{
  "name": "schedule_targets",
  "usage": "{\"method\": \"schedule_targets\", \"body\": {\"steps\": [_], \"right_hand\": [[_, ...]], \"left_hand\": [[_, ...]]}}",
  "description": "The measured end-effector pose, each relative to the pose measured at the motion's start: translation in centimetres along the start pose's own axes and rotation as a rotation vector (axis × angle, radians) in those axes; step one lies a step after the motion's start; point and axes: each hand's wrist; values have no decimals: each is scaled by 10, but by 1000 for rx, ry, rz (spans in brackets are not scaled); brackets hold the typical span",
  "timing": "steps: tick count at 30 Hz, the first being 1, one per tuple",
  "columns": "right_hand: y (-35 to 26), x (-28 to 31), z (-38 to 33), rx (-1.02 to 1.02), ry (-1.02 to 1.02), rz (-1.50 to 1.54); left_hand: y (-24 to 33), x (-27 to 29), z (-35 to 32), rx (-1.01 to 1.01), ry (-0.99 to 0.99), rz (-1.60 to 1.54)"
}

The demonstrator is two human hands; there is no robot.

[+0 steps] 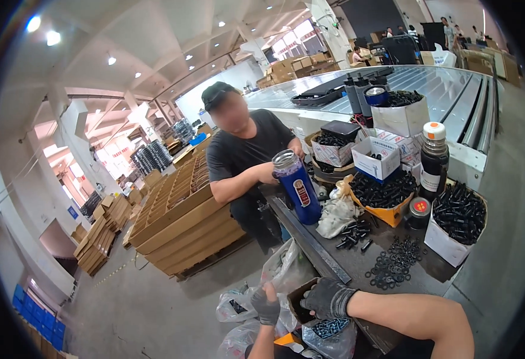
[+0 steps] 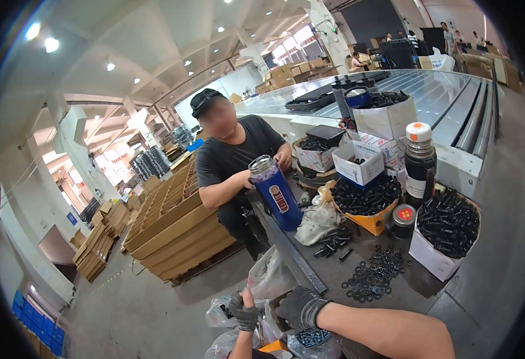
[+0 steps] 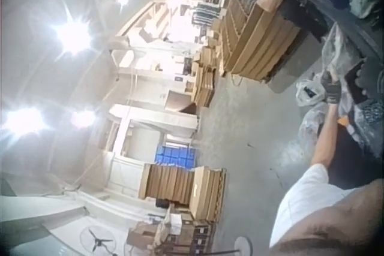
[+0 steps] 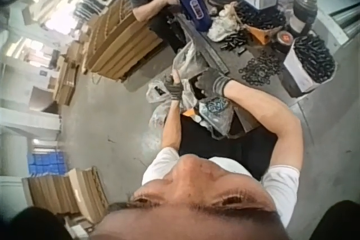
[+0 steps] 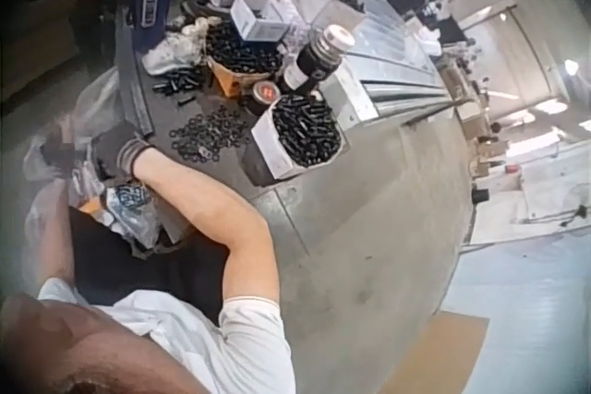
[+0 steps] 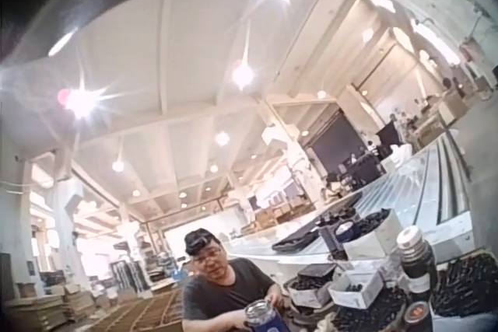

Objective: Assembling small black components with washers at a workshop table.

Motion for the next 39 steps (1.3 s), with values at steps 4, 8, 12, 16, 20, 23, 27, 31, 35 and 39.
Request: {"method": "schedule_targets", "body": {"steps": [4,8,12,16,20,23,27,31,35,39], "right_hand": [[-2,8,3,-1,-51,-24],[5,12,3,5,-65,-57],[1,15,7,-15,-86,-65],[-6,5,9,-11,-183,-9],[-8,11,2,-28,-187,7],[2,-10,2,-37,-68,-103],[-2,17,11,-19,23,-116],[5,16,11,9,39,-120],[2,4,9,-71,-123,-91],[-5,2,2,-36,-45,-70]], "left_hand": [[-64,10,-29,212,-65,14],[-41,7,-8,273,-5,-110],[-47,13,-11,332,0,-162],[-46,28,-23,364,16,-195],[-58,20,-29,330,12,-76],[-77,14,-25,363,-4,-179],[-37,30,3,387,-79,-168],[-56,21,7,353,-6,-152],[-66,23,-8,539,102,-351],[-75,31,-21,447,52,-186]]}}
Point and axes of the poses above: each hand's wrist, its own z-axis towards the middle knuckle, its own x-axis out of the back of the hand, y = z × x, and after that the axes turned 6 degrees about x, right-handed
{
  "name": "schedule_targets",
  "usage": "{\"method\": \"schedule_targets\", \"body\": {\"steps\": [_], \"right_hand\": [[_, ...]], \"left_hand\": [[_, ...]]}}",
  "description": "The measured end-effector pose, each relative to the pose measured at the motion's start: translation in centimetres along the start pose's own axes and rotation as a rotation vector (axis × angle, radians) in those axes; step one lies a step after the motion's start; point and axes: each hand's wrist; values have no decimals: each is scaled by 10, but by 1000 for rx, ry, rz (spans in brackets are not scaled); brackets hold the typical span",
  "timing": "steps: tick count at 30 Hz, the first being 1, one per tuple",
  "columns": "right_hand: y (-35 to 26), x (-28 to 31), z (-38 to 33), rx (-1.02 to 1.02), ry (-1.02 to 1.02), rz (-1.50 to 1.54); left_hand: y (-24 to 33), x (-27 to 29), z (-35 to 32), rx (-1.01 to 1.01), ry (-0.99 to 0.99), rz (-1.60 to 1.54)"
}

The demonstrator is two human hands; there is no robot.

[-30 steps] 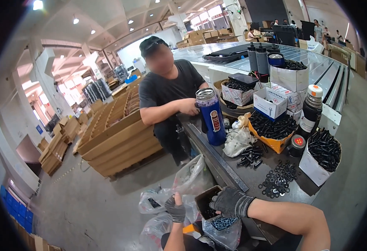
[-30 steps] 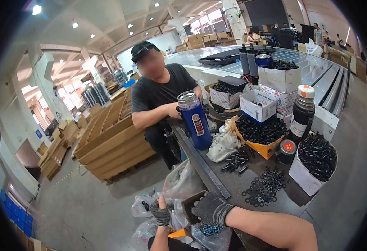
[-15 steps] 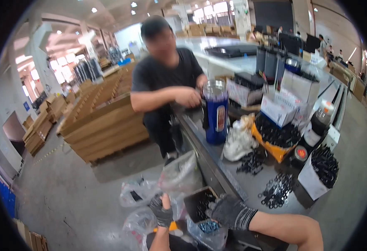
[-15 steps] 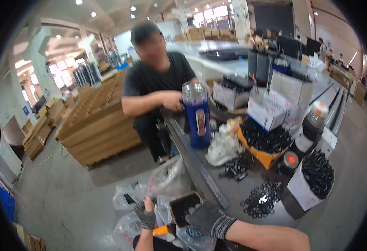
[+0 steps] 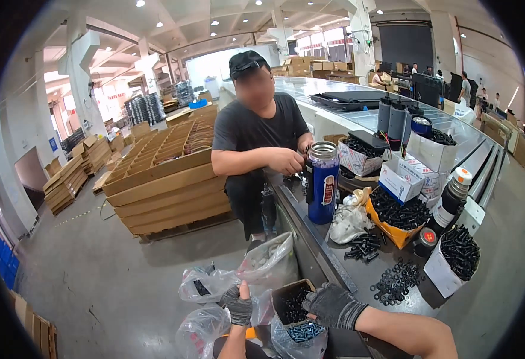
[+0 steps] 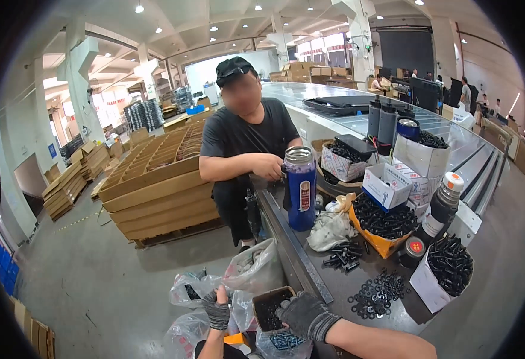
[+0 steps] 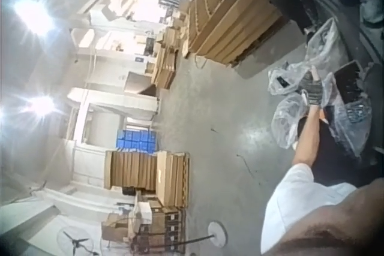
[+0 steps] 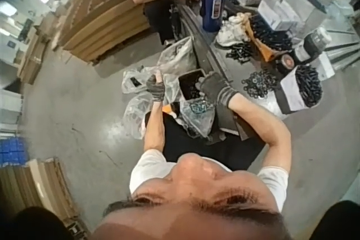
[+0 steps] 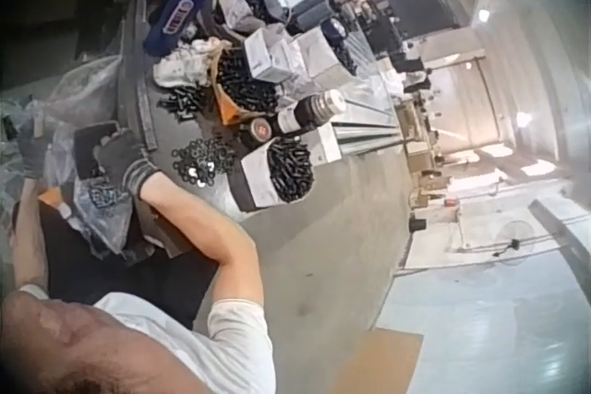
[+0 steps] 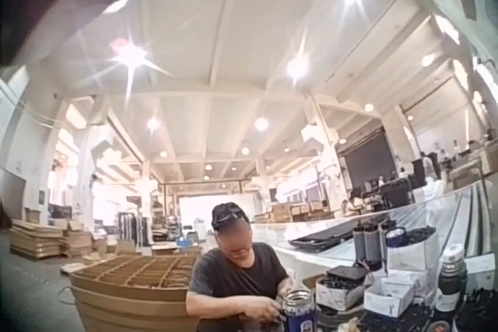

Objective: Assembling small black components with washers at a workshop table.

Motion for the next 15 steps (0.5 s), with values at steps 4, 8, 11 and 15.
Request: {"method": "schedule_targets", "body": {"steps": [4,8,11,15], "right_hand": [[-2,7,0,-29,-55,4],[3,11,1,-30,-73,20],[4,11,2,-39,-97,19],[5,8,3,-36,-104,23]], "left_hand": [[-2,0,1,-96,-33,119],[-10,-4,8,-22,-4,9],[-11,-5,10,-27,38,-8],[2,-6,6,-22,19,10]]}}
Point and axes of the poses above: each hand's wrist, its own z-axis towards the middle knuckle, its own x-axis out of the back of the hand, y = z × x, and after that the axes turned 6 degrees about x, right-handed
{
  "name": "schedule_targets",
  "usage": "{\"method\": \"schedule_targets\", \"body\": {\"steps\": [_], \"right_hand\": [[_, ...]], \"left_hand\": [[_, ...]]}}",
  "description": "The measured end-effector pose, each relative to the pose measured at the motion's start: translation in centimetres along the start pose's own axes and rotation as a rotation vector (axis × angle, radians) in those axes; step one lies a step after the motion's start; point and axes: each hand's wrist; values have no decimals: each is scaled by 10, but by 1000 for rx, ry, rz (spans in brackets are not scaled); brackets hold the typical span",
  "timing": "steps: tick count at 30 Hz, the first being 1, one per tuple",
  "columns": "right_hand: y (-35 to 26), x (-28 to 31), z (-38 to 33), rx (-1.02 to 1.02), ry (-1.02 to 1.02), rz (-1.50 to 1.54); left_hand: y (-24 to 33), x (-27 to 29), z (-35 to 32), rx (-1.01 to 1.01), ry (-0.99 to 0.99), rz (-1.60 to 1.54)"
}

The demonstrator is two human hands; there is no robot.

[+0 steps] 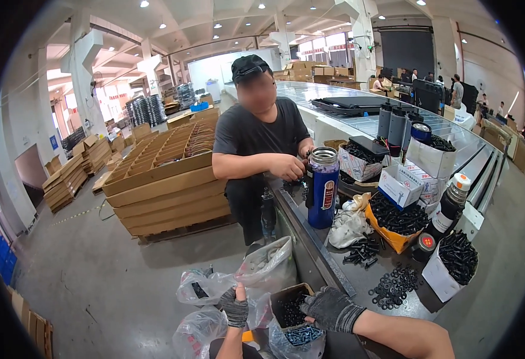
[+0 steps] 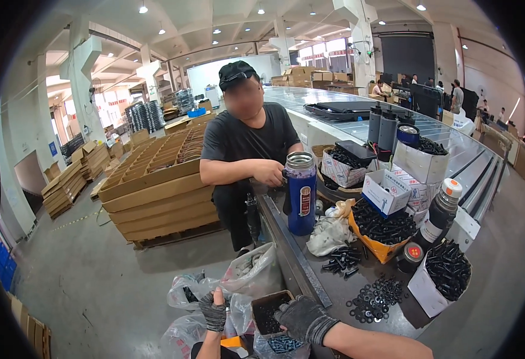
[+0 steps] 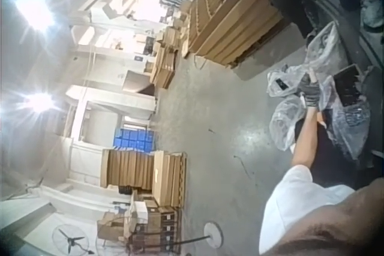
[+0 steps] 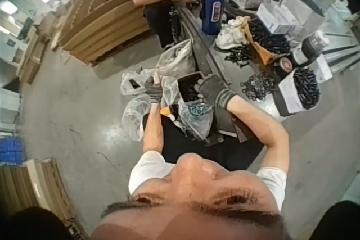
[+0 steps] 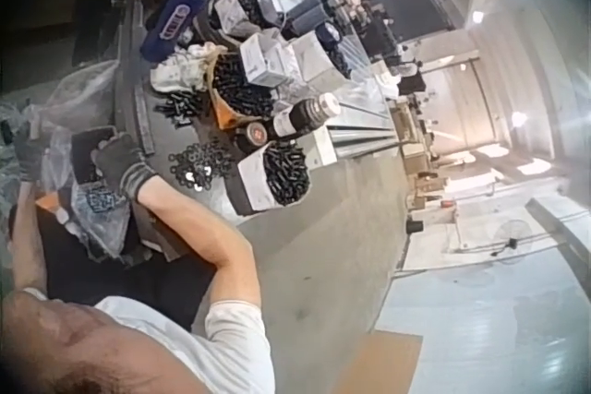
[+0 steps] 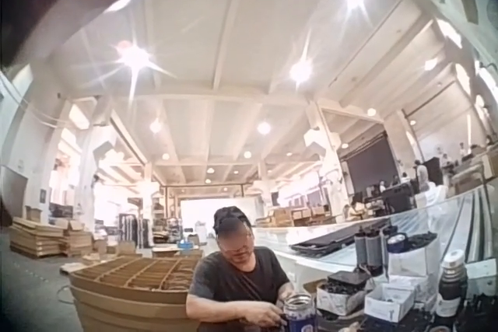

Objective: Assembling small black components with washers at a workshop table.

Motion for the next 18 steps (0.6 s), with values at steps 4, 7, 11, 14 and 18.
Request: {"method": "schedule_targets", "body": {"steps": [4,7,11,14,18], "right_hand": [[-3,3,-2,18,54,-23],[-3,1,-1,7,27,-9],[-5,5,0,-5,6,-4],[-5,8,-1,-5,1,-8],[-4,8,1,-1,-39,7]], "left_hand": [[-4,4,1,-2,-49,19],[3,4,0,-29,-55,82],[11,4,0,-92,-42,146],[12,0,-1,-51,-46,107],[7,1,-1,-34,-52,113]]}}
Point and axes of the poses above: each hand's wrist, its own z-axis towards the middle knuckle, its own x-axis out of the back of the hand, y = z × x, and after that the axes turned 6 degrees about x, right-handed
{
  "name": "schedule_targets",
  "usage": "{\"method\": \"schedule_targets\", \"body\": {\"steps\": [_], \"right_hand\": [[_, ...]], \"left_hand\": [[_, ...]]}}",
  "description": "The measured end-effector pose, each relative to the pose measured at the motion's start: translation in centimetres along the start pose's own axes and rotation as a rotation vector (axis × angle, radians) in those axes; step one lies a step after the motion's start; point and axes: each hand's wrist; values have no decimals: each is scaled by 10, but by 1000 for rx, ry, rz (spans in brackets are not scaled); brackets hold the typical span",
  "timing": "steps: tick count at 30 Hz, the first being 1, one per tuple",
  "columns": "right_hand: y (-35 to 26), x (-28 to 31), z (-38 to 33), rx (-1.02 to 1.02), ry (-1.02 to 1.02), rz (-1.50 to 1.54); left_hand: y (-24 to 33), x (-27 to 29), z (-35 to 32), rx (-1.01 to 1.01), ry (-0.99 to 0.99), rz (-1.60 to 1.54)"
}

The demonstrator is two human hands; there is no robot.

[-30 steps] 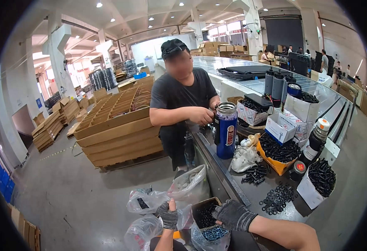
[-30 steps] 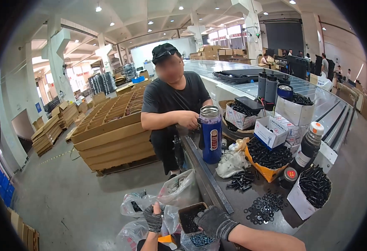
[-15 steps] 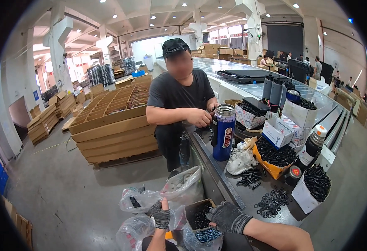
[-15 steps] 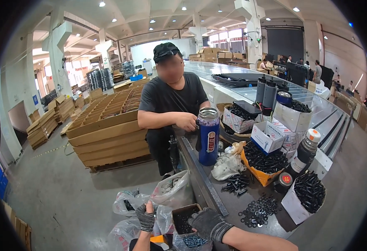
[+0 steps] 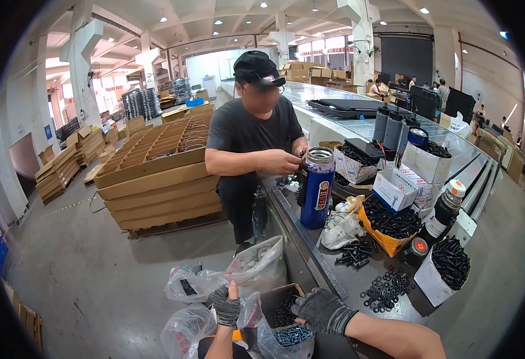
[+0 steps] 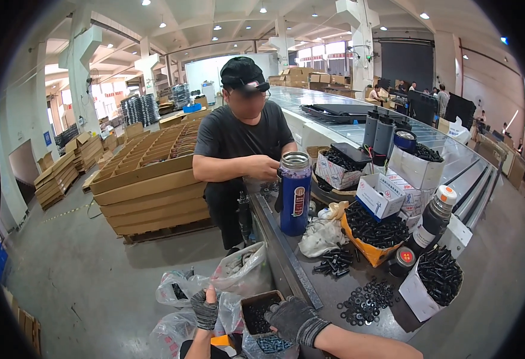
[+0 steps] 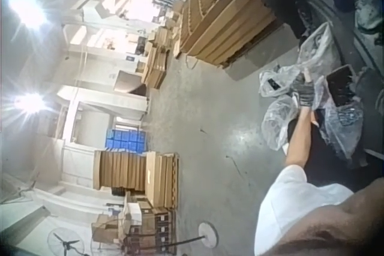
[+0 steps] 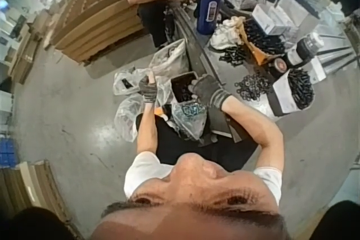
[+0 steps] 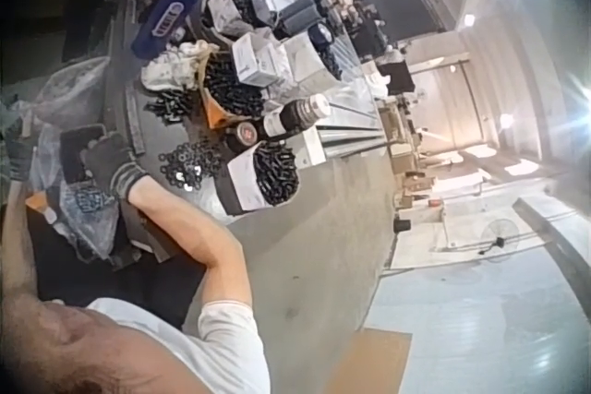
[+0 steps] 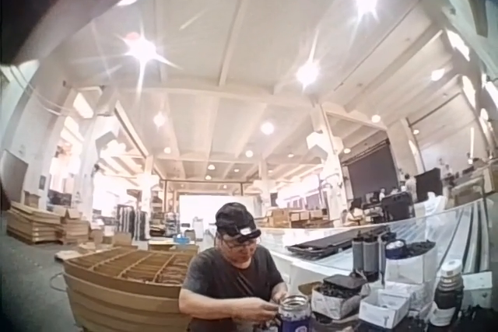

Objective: Assembling small black components with washers at a workshop table.

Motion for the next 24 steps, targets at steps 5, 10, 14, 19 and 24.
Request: {"method": "schedule_targets", "body": {"steps": [5,10,14,19,24], "right_hand": [[1,-1,1,5,-7,3],[-2,-3,-1,-6,-6,-13],[-6,7,-3,-14,-32,-8],[7,-16,-7,51,314,88],[3,21,7,16,804,629]], "left_hand": [[10,-1,0,-15,10,20],[4,-2,0,-90,25,101],[7,-1,-3,-71,17,91],[33,-11,-9,143,-167,-241],[132,-13,-15,505,-843,-1395]]}}
Point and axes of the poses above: each hand's wrist, its own z-axis towards the middle knuckle, its own x-axis out of the back of the hand, y = z × x, and after that the axes turned 6 degrees about x, right-handed
